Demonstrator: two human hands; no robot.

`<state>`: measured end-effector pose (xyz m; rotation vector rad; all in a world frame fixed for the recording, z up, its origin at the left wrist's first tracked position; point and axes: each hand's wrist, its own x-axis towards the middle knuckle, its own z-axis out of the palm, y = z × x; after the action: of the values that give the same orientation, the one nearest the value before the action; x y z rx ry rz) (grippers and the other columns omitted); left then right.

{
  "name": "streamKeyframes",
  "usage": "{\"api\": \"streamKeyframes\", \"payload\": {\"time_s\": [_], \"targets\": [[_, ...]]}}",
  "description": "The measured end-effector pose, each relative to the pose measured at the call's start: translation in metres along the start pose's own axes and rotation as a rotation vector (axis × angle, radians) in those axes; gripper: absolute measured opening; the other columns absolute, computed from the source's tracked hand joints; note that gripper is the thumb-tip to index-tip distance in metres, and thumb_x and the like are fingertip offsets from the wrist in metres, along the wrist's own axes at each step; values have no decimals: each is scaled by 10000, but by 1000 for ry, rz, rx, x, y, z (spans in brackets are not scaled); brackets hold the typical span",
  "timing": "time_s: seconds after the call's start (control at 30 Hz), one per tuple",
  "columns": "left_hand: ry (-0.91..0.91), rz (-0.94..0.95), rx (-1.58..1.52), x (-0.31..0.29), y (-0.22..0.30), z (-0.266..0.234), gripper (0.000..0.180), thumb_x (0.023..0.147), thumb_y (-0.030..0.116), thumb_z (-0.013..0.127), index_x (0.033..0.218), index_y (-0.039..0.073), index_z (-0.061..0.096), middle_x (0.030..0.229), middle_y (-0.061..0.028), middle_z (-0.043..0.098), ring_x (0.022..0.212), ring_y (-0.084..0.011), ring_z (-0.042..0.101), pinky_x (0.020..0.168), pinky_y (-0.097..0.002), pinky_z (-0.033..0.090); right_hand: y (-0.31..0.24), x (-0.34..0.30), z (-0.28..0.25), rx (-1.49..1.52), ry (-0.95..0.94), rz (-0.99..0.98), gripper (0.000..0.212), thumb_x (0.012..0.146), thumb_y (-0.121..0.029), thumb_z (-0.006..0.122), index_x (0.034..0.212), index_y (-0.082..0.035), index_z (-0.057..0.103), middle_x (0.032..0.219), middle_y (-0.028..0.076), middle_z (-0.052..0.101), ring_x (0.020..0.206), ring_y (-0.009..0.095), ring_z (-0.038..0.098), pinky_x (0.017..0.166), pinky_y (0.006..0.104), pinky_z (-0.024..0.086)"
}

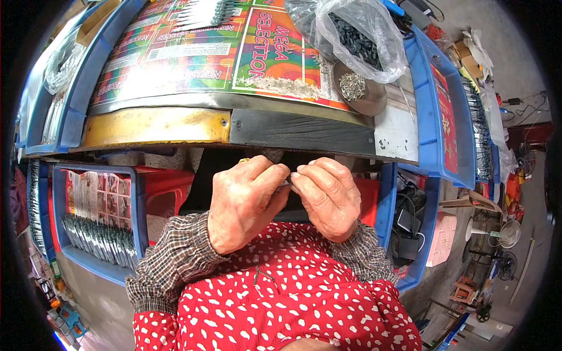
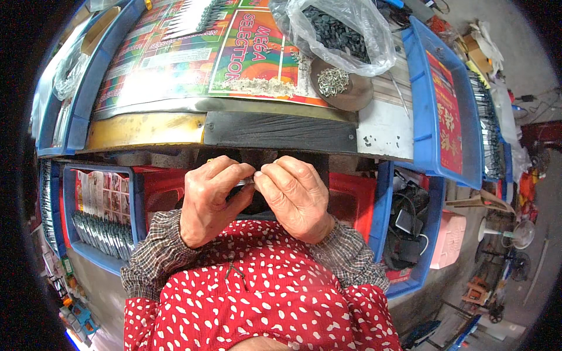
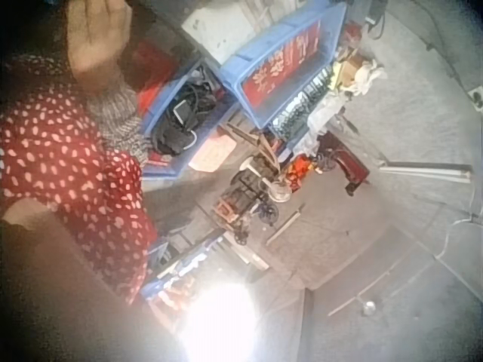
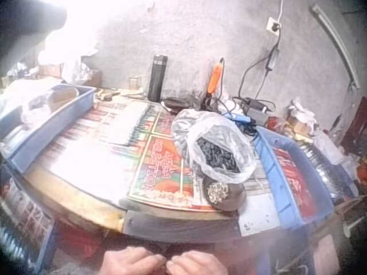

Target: The person assembles tweezers by joining tweezer handles and attaching small plastic components by hand.

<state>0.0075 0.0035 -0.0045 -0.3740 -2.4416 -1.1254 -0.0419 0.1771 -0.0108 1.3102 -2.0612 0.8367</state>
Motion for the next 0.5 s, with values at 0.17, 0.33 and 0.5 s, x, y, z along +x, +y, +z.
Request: {"api": "streamKeyframes", "payload": {"time_s": [0.17, 0.33, 0.5], "targets": [[35, 35, 37, -3, -4, 2, 278, 660, 28, 731, 915, 61, 624, 729, -72, 546, 642, -267, 593, 536, -362, 487, 4, -7, 2, 13, -39, -33, 347, 698, -37, 737, 1034, 13, 665, 1016, 124, 658, 951, 288, 643, 780, 376, 542], [10, 36, 43, 1, -3, 0, 284, 659, 29, 736, 919, 59, 624, 733, -73, 551, 649, -262, 596, 534, -361, 484, 3, -6, 4, 353, 57, 305, 242, 826, -24, 683, 1064, 12, 658, 976, 142, 680, 877, 286, 668, 779, 352, 540], [16, 41, 7, -1, -6, 2, 296, 656, 14, 736, 927, 59, 625, 730, -75, 551, 644, -262, 594, 536, -363, 480, 0, -6, -2, 529, -38, 606, 202, 901, -95, 658, 1075, 5, 654, 912, 122, 682, 819, 189, 666, 735, 294, 533]]}}
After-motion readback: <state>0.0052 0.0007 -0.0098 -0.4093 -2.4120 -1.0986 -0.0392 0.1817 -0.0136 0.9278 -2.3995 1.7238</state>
